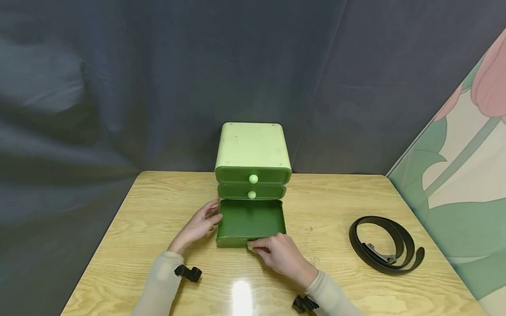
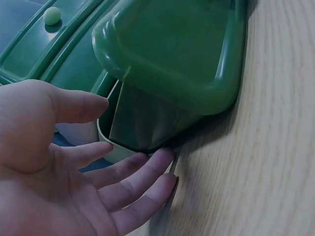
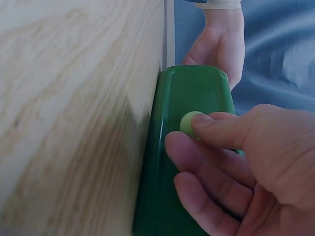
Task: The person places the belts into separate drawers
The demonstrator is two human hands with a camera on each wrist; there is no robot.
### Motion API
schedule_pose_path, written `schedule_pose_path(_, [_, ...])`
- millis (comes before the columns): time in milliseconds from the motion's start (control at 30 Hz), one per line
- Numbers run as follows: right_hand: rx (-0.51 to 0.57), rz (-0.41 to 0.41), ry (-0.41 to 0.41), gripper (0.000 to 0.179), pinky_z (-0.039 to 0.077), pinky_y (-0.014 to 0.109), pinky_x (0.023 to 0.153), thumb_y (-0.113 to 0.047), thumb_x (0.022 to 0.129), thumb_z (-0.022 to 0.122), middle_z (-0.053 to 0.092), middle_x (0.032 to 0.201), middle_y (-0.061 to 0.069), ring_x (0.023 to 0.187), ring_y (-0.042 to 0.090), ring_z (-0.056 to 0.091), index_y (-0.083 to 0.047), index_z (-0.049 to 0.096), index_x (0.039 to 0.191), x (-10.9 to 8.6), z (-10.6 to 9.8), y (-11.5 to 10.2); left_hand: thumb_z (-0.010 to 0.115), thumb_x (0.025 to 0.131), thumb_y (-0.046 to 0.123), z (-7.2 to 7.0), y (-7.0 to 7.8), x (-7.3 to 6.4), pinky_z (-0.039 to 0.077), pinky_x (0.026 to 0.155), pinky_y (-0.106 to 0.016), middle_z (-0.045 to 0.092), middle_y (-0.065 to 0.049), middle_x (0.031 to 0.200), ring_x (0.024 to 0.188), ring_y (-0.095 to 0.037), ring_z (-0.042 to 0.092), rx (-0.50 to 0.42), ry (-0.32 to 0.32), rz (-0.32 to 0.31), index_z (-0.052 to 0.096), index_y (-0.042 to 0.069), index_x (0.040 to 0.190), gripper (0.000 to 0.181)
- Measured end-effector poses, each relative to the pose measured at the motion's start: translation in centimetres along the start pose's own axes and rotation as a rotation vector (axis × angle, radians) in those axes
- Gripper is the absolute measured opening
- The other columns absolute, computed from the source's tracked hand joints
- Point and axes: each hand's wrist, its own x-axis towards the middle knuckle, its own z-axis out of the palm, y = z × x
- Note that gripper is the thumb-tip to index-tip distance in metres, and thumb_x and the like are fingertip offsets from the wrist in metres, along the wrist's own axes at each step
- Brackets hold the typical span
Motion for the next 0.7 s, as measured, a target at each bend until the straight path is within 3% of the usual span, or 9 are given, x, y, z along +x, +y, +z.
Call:
schedule_pose_path(133, [-0.037, -0.014, -0.006, 0.018, 0.035, 0.015, 0.048, -0.014, 0.096, 0.08, 0.084, 0.102, 0.0, 0.057, -0.006, 0.045, -0.018, 0.086, 0.113, 0.0, -0.2, -0.1, 0.056, 0.11, 0.021, 0.0, 0.1, -0.1, 0.059, 0.095, -0.046, 0.04, -0.032, 0.164, 0.129, -0.042, 0.062, -0.003, 0.0, -0.008, 0.026, 0.005, 0.169, 0.068])
schedule_pose_path(300, [-0.036, -0.013, -0.027, 0.018, 0.037, 0.014, 0.048, -0.013, 0.096, 0.08, 0.084, 0.101, 0.002, 0.058, -0.006, 0.047, -0.018, 0.086, 0.112, -0.1, -0.3, -0.4, 0.055, 0.111, 0.02, 0.1, 0.0, -0.2, 0.056, 0.107, -0.055, 0.039, -0.033, 0.164, 0.143, -0.049, 0.052, -0.017, -0.015, 0.002, 0.024, 0.004, 0.169, 0.068])
schedule_pose_path(700, [-0.097, -0.045, -0.046, 0.021, 0.038, 0.013, 0.049, -0.011, 0.097, 0.078, 0.084, 0.1, 0.004, 0.056, -0.006, 0.045, -0.017, 0.085, 0.116, -0.4, -0.6, -1.3, 0.054, 0.111, 0.019, 0.2, 0.0, 0.0, 0.057, 0.105, -0.05, 0.039, -0.031, 0.165, 0.144, -0.047, 0.051, -0.005, -0.001, -0.014, 0.024, 0.008, 0.17, 0.067])
